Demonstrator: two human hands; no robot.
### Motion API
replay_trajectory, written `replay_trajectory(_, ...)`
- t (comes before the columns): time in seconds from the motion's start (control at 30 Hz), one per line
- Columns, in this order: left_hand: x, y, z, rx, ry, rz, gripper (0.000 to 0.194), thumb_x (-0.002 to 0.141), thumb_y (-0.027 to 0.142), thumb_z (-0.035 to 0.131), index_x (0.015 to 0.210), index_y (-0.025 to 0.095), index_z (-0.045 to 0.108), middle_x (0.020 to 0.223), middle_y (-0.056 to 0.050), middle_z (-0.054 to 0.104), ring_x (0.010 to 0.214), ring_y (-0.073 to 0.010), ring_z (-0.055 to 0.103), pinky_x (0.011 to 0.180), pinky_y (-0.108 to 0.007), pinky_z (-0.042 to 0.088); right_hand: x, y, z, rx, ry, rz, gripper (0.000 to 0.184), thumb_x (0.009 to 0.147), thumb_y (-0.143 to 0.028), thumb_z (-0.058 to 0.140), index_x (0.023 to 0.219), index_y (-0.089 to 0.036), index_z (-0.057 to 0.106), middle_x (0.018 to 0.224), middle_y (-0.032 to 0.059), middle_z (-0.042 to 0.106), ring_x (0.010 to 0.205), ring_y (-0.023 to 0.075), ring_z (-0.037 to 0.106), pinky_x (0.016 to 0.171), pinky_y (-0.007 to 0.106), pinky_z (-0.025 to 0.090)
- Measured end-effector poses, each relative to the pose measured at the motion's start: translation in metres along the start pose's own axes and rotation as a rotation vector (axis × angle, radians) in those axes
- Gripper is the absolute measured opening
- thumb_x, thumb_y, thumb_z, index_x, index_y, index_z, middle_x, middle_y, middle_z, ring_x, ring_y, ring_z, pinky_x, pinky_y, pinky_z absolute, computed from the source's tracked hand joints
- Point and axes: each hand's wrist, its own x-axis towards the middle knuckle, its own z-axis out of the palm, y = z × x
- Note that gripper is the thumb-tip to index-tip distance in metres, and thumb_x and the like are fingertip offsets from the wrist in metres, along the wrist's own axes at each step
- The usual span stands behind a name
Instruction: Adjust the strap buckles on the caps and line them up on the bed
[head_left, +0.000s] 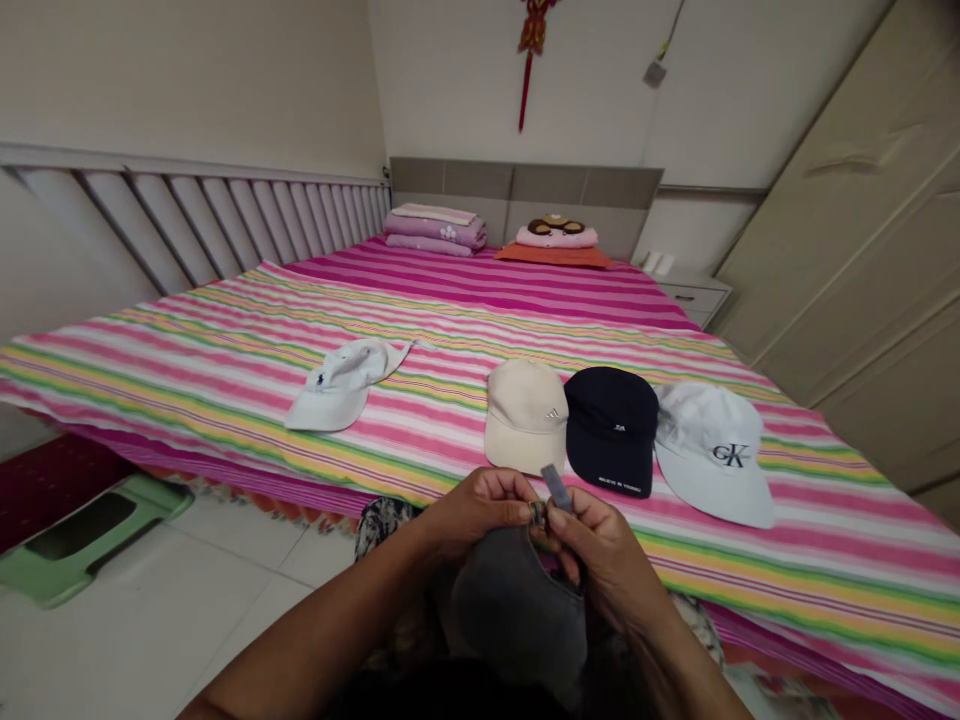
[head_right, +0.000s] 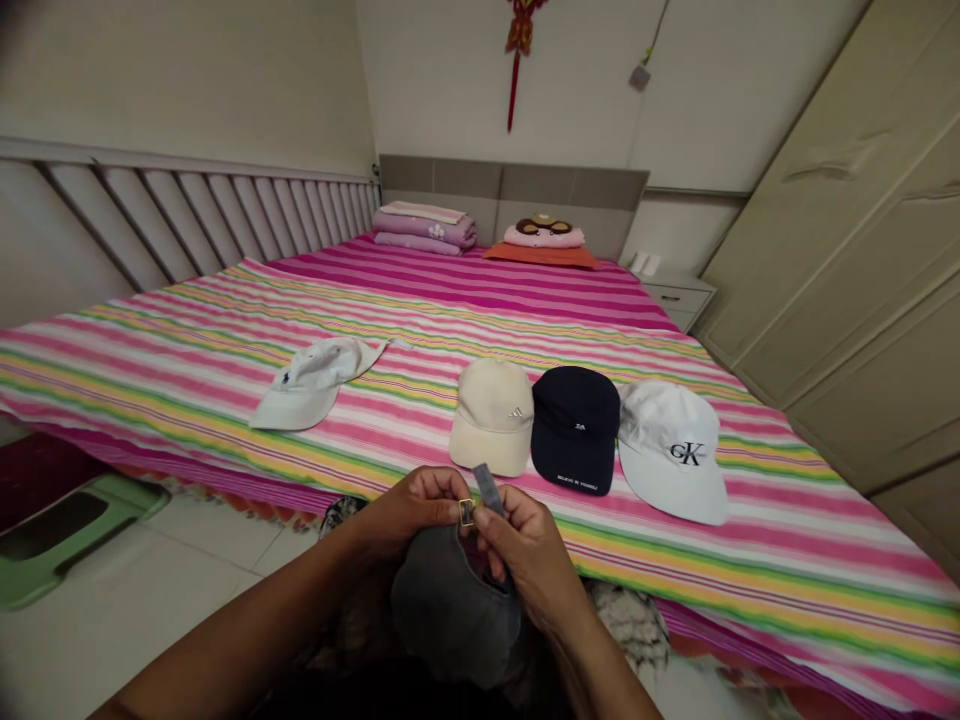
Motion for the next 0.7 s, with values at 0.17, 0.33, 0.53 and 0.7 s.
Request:
replay_trajectory(0.17,0.001,-0.002,-0.002,0.040,0.029,0.070,0.026,0.060,0.022,0.072,0.076,0.012,0.054,0.062,-0.002,0.061,0.055,-0.0091,0.056,0.056,-0.019,0.040,0.004,0.002,0.007,0.093,-0.009,0.077,0.026,0.069,-0.035,0.065,0.062,-0.014,0.051,0.041,-0.0054,0.046,0.030,0.0015,0.028,0.034,0.016,0.015)
replay_trajectory(0.33,-0.002,-0.004,-0.003,0.384,0.080,0.252,0.030,0.062,0.023,0.070,0.089,0.015,0.057,0.084,-0.004,0.063,0.079,-0.0127,0.057,0.072,-0.023,0.041,0.005,0.004,0.011,0.230,0.008,0.076,0.027,0.071,-0.034,0.062,0.058,-0.016,0.048,0.031,-0.0078,0.037,0.029,0.0032,0.026,0.035,0.017,0.020)
replay_trajectory(0.53,-0.004,-0.005,0.002,0.580,0.240,0.378,0.026,0.065,0.027,0.067,0.088,0.015,0.062,0.082,-0.004,0.064,0.079,-0.0151,0.057,0.074,-0.025,0.041,0.003,0.003,0.016,0.237,0.031,0.009,0.028,0.072,-0.036,0.062,0.058,-0.015,0.050,0.034,-0.0067,0.041,0.029,0.0024,0.028,0.035,0.015,0.021)
replay_trajectory(0.7,-0.002,-0.008,0.003,0.167,0.261,0.238,0.026,0.063,0.030,0.069,0.082,0.014,0.062,0.073,-0.002,0.062,0.064,-0.0101,0.055,0.063,-0.022,0.040,-0.001,0.002,0.016,0.285,0.084,-0.027,0.030,0.078,-0.042,0.054,0.063,-0.016,0.050,0.042,-0.0045,0.048,0.032,0.0037,0.033,0.037,0.017,0.026)
